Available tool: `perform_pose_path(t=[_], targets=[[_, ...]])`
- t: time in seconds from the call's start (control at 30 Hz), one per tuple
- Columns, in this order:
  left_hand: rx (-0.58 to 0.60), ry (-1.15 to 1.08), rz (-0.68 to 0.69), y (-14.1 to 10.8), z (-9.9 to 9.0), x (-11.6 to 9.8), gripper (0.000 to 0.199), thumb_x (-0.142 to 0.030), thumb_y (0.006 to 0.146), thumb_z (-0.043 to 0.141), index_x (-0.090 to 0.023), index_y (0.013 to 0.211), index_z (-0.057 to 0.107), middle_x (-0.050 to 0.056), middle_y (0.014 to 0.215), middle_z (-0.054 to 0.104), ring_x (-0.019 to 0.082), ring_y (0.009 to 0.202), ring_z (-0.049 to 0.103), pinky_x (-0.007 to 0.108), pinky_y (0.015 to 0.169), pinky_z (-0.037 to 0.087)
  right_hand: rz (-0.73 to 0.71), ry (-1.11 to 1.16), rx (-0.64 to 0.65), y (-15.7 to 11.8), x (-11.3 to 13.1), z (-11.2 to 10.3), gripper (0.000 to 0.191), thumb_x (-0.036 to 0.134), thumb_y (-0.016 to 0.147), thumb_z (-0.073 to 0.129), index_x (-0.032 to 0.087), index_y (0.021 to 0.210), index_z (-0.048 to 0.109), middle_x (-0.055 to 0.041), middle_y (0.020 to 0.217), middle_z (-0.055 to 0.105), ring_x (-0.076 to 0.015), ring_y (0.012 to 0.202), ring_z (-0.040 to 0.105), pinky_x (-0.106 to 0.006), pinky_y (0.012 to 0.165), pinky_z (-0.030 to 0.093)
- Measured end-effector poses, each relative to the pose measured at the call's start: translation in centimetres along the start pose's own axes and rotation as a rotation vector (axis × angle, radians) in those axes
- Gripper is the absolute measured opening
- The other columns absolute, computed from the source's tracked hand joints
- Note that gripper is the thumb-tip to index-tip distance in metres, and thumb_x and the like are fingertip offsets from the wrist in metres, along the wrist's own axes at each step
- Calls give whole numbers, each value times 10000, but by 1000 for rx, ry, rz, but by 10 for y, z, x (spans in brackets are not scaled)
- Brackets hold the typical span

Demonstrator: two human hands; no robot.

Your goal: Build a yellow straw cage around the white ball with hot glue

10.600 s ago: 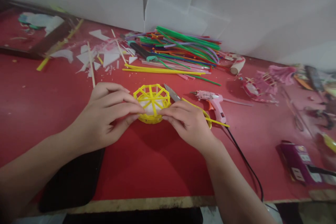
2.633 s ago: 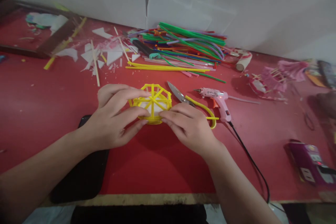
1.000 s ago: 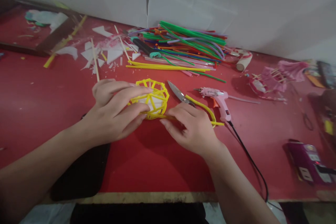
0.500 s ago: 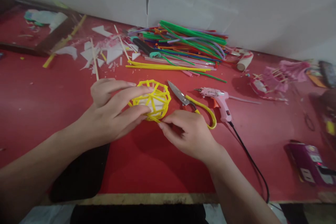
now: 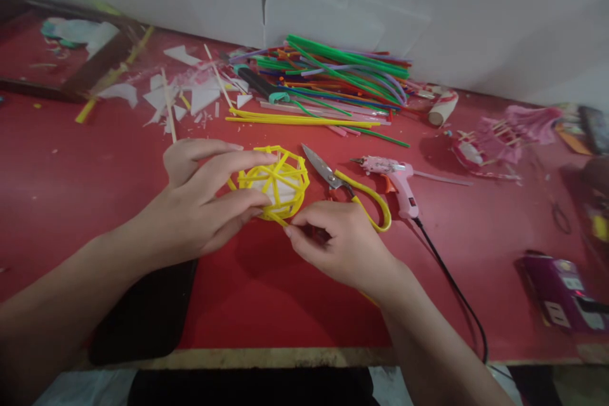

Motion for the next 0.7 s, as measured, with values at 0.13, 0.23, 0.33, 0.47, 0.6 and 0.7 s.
perform_pose_path(t=[0.13,0.23,0.33,0.47,0.6,0.7], targets=[[9,-13,-15,0,2,0,132,-198,991,568,-203,898,660,84,1425,583,323,1245,519,528,1021,443,61,36,26,-1,-1,1,165,188,903,648,189,739,666,46,598,615,-63,510,492,-197,506,373],[15,-41,-40,0,4,0,120,-173,973,588,-196,890,671,86,1425,584,318,1268,514,525,1064,434,77,71,36,0,0,2,178,196,894,656,185,716,659,48,580,608,-56,496,487,-188,490,364],[9,-37,-31,0,4,-1,89,-169,955,617,-184,883,668,88,1405,602,317,1283,516,509,1081,430,72,107,40,1,3,5,198,192,886,661,177,689,643,52,561,595,-47,491,491,-168,485,364],[-10,-20,-20,0,4,-2,88,-189,966,606,-182,896,659,91,1413,592,329,1268,515,528,1053,446,60,113,-3,0,9,14,208,170,868,637,179,663,602,55,560,564,-45,488,484,-156,488,380],[-20,-38,-32,0,3,-1,82,-175,944,614,-203,888,668,63,1420,589,321,1270,514,530,1058,438,29,46,-80,-1,16,21,213,173,856,609,197,649,565,49,561,562,-65,489,481,-183,494,402],[-9,-21,-23,1,3,-2,108,-186,957,602,-189,876,672,87,1413,595,327,1262,520,535,1050,438,-6,11,-106,-2,20,25,208,169,860,607,197,658,562,47,566,575,-66,491,483,-185,502,407]])
Point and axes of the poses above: each hand's wrist, its own y-axis towards the middle knuckle, its own z-axis out of the palm, x = y × z, the point moved 6 cm from there along y, towards the middle knuckle
